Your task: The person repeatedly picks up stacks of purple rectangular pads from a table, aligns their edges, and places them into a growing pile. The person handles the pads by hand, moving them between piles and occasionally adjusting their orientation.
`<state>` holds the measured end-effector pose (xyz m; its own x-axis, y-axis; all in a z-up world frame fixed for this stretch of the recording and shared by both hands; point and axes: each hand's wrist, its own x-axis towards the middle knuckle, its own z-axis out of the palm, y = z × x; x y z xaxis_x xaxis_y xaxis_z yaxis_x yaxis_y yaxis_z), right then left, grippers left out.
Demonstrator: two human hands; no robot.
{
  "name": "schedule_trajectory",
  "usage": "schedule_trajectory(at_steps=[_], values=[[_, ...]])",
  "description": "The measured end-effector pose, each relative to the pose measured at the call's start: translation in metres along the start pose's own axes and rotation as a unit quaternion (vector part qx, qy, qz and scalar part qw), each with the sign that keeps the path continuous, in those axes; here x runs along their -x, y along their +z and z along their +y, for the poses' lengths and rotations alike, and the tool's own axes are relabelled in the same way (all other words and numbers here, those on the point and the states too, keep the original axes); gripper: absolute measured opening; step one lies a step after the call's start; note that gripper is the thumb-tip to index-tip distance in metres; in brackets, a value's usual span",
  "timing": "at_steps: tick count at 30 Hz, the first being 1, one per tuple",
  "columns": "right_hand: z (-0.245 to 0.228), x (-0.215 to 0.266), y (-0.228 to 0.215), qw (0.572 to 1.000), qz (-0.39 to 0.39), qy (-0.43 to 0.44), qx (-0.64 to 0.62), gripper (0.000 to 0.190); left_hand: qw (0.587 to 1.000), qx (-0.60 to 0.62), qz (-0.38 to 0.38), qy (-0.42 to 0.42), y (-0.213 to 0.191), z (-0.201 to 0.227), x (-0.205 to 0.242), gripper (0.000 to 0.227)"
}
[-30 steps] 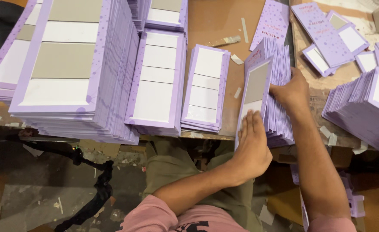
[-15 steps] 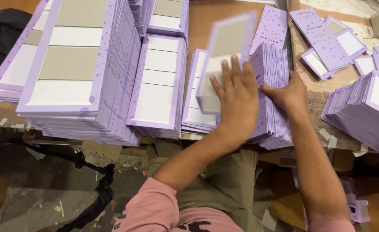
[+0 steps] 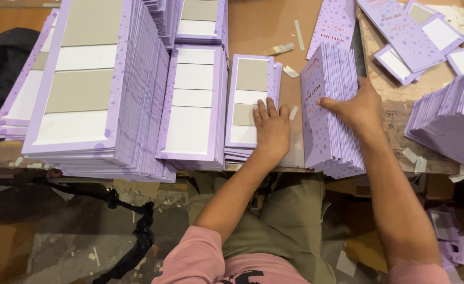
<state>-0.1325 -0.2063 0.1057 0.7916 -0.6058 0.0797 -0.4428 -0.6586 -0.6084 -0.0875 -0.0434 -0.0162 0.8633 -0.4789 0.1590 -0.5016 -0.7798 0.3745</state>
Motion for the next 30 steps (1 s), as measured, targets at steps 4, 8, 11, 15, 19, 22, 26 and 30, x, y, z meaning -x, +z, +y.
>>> schedule_trajectory(at_steps=[4, 8, 11, 15, 19, 22, 26, 30], values=[[-0.005, 0.000, 0.000, 0.999, 0.012, 0.001, 0.033, 0.090, 0.999, -0.006, 0.032, 0.040, 0.002, 0.001, 0.011, 0.040], [-0.006, 0.003, -0.002, 1.000, -0.001, 0.011, -0.017, 0.088, 0.999, -0.009, 0.004, 0.039, -0.013, 0.003, 0.013, 0.037], [-0.007, 0.003, -0.002, 1.000, 0.001, 0.006, -0.002, 0.088, 0.997, 0.004, -0.078, 0.017, -0.037, 0.005, 0.011, 0.045], [-0.006, 0.002, -0.001, 1.000, 0.004, 0.005, -0.024, 0.076, 0.964, 0.253, -0.077, -0.001, -0.056, 0.018, 0.001, 0.035], [0.000, 0.001, 0.002, 0.999, 0.012, -0.003, -0.038, 0.066, 0.885, 0.459, 0.030, 0.074, -0.040, 0.034, -0.016, 0.051], [0.003, -0.001, 0.003, 0.999, 0.022, -0.009, -0.043, 0.071, 0.867, 0.496, 0.031, 0.044, -0.020, 0.039, -0.023, 0.058], [0.008, -0.004, 0.004, 0.998, 0.016, -0.010, -0.055, 0.071, 0.841, 0.540, -0.003, 0.010, -0.004, 0.039, -0.029, 0.065], [0.010, -0.004, 0.005, 0.998, 0.015, -0.019, -0.065, 0.070, 0.808, 0.586, -0.040, -0.041, -0.001, 0.040, -0.036, 0.070]])
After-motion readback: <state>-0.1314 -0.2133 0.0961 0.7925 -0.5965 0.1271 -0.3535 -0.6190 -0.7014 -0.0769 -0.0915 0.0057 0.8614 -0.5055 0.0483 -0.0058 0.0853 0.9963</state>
